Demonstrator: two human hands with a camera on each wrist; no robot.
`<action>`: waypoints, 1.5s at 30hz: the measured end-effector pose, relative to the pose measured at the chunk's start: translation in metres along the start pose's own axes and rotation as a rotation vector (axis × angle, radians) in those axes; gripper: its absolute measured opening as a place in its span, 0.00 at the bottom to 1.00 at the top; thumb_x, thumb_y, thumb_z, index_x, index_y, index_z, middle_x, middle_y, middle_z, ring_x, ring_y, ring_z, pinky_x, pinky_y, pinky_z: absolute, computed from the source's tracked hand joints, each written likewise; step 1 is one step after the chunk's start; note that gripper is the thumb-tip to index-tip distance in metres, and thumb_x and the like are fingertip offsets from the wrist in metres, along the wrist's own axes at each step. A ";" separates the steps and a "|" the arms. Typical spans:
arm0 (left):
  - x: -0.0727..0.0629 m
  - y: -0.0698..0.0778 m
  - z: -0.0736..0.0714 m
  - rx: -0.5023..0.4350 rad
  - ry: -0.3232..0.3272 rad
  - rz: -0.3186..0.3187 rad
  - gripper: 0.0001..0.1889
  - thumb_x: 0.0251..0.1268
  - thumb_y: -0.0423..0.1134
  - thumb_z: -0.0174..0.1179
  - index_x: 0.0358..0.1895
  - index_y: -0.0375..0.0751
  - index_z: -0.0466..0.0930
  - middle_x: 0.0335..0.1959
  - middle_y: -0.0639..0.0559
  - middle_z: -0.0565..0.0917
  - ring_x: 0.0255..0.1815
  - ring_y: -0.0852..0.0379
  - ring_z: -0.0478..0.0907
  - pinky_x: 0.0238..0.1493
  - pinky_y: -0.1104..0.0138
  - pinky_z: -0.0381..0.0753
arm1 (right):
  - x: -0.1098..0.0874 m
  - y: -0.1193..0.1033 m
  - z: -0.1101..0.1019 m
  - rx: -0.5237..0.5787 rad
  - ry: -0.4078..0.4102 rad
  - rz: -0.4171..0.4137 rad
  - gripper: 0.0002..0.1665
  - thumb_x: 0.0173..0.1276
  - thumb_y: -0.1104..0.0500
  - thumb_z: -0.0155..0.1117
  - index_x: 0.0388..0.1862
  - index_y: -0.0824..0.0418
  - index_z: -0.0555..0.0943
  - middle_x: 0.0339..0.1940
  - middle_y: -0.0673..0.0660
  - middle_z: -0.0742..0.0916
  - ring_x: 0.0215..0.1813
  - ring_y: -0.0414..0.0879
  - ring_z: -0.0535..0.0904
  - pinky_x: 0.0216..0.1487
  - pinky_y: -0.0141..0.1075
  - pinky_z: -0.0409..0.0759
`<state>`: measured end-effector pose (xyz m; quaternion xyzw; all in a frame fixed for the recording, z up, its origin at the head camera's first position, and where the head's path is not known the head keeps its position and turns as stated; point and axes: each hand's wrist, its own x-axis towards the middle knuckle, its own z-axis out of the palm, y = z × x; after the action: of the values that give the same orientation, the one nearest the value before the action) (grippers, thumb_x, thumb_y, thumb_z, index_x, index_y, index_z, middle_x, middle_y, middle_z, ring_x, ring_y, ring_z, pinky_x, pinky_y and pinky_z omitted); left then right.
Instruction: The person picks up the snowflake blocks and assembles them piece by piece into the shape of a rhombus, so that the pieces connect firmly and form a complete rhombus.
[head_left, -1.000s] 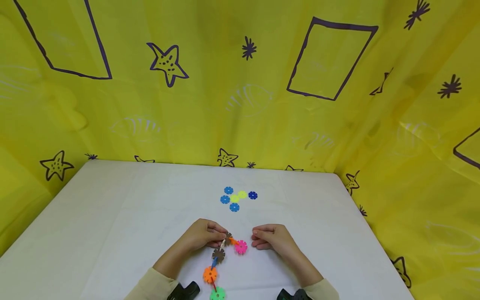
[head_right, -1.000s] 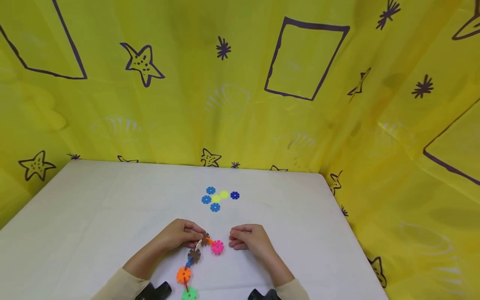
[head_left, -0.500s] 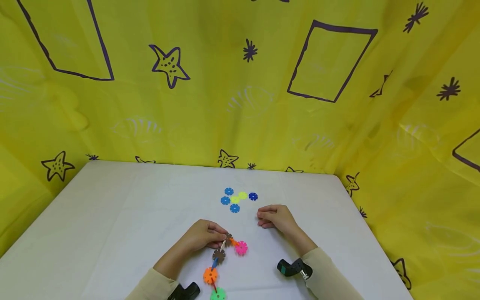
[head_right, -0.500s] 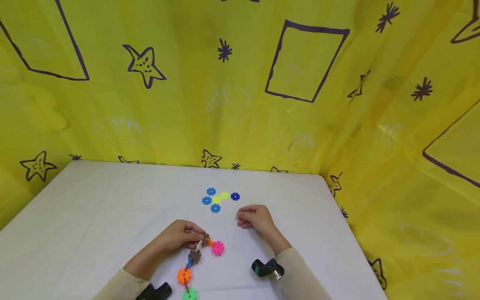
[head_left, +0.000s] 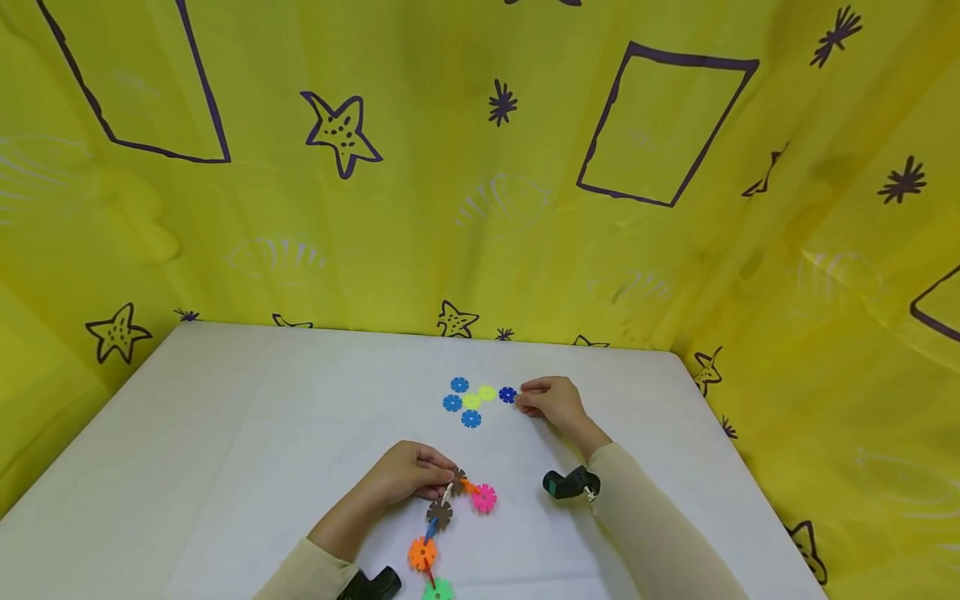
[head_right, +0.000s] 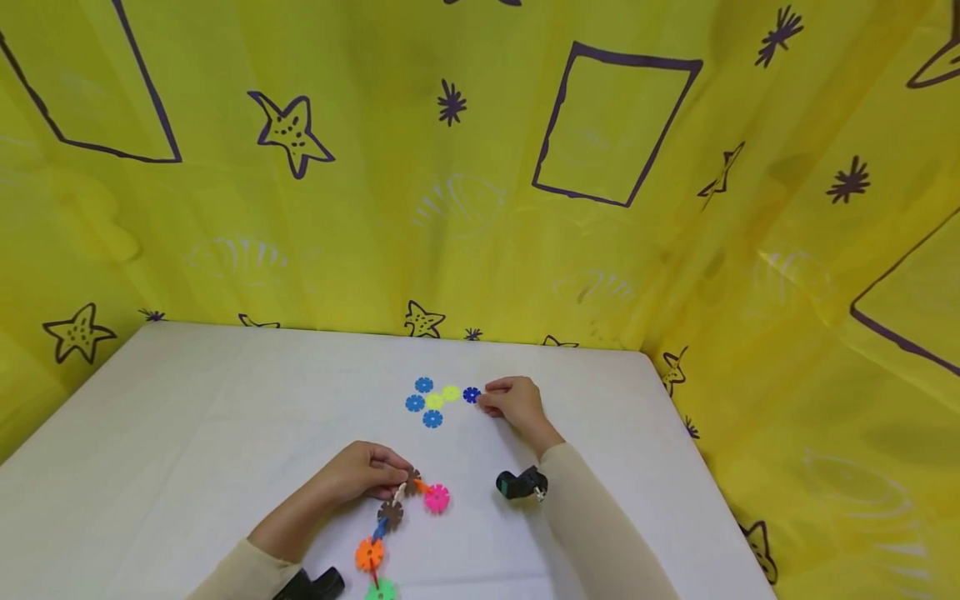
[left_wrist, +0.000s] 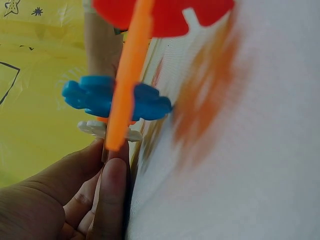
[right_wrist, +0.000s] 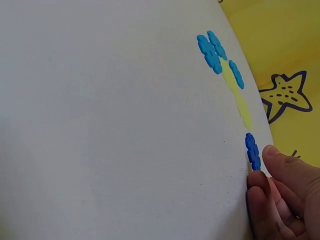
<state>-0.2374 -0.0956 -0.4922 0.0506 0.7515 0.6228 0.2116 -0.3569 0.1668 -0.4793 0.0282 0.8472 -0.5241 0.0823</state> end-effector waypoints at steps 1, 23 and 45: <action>0.000 0.000 0.000 0.000 0.001 -0.001 0.11 0.64 0.32 0.65 0.45 0.27 0.84 0.29 0.48 0.87 0.22 0.65 0.79 0.29 0.71 0.85 | 0.002 -0.001 0.000 -0.023 -0.004 -0.002 0.17 0.60 0.63 0.73 0.47 0.69 0.85 0.38 0.60 0.90 0.30 0.41 0.85 0.35 0.31 0.86; -0.002 0.001 0.000 -0.032 -0.006 0.011 0.11 0.64 0.31 0.64 0.44 0.26 0.83 0.28 0.49 0.87 0.21 0.65 0.79 0.28 0.72 0.85 | 0.018 -0.010 0.007 -0.252 -0.033 -0.028 0.15 0.56 0.60 0.77 0.44 0.61 0.88 0.36 0.55 0.86 0.40 0.46 0.77 0.38 0.29 0.76; 0.000 0.000 0.000 -0.011 0.000 -0.008 0.11 0.64 0.32 0.65 0.45 0.27 0.84 0.27 0.50 0.87 0.21 0.65 0.79 0.28 0.71 0.85 | 0.003 0.007 0.015 -0.190 0.087 -0.170 0.12 0.61 0.63 0.73 0.41 0.62 0.80 0.35 0.55 0.82 0.38 0.45 0.75 0.40 0.30 0.76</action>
<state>-0.2377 -0.0958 -0.4920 0.0466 0.7481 0.6262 0.2145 -0.3571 0.1564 -0.4930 -0.0291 0.8952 -0.4448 0.0032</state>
